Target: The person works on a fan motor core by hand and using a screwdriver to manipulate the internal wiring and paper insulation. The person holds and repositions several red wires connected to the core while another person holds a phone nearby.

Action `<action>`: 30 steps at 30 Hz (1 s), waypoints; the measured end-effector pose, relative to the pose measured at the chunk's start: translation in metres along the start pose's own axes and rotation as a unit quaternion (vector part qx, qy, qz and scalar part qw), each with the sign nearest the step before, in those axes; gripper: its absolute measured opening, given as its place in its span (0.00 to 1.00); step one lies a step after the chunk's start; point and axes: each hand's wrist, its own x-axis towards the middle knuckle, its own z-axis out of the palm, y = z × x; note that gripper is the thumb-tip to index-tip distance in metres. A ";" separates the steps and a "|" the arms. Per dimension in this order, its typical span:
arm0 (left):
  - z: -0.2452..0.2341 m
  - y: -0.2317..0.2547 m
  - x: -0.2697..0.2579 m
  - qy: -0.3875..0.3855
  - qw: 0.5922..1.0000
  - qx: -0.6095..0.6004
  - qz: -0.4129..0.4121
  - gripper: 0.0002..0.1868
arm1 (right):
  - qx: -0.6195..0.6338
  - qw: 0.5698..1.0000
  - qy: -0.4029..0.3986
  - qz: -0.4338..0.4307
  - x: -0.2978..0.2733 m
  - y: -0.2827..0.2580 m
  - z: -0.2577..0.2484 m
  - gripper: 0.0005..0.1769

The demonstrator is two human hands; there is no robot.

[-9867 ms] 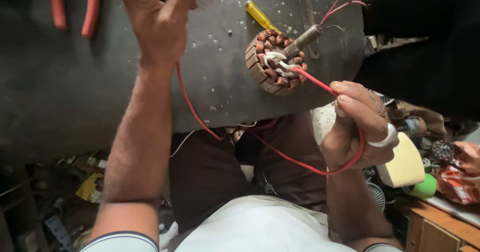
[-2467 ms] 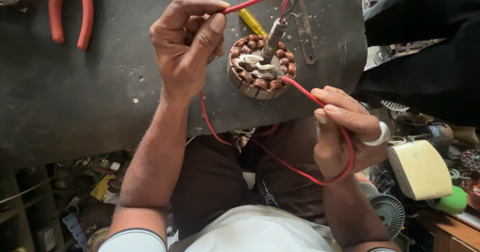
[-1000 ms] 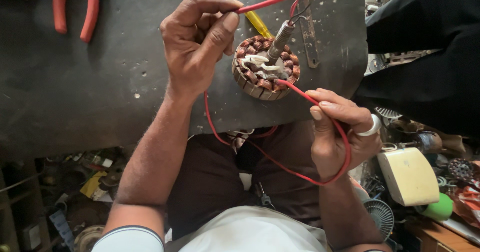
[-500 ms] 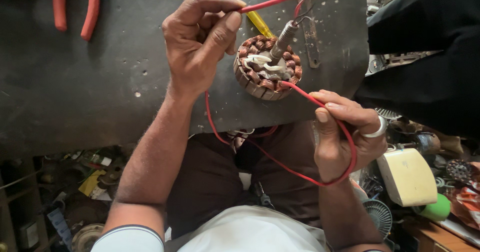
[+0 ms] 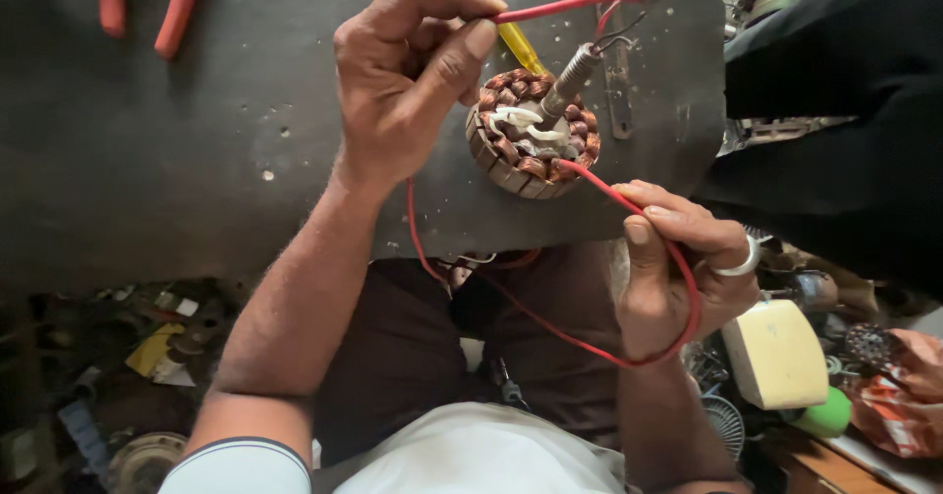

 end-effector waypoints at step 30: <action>0.004 0.010 0.000 0.036 0.999 0.010 -0.005 0.05 | -0.087 0.996 0.022 -0.007 0.003 -0.011 0.013 0.09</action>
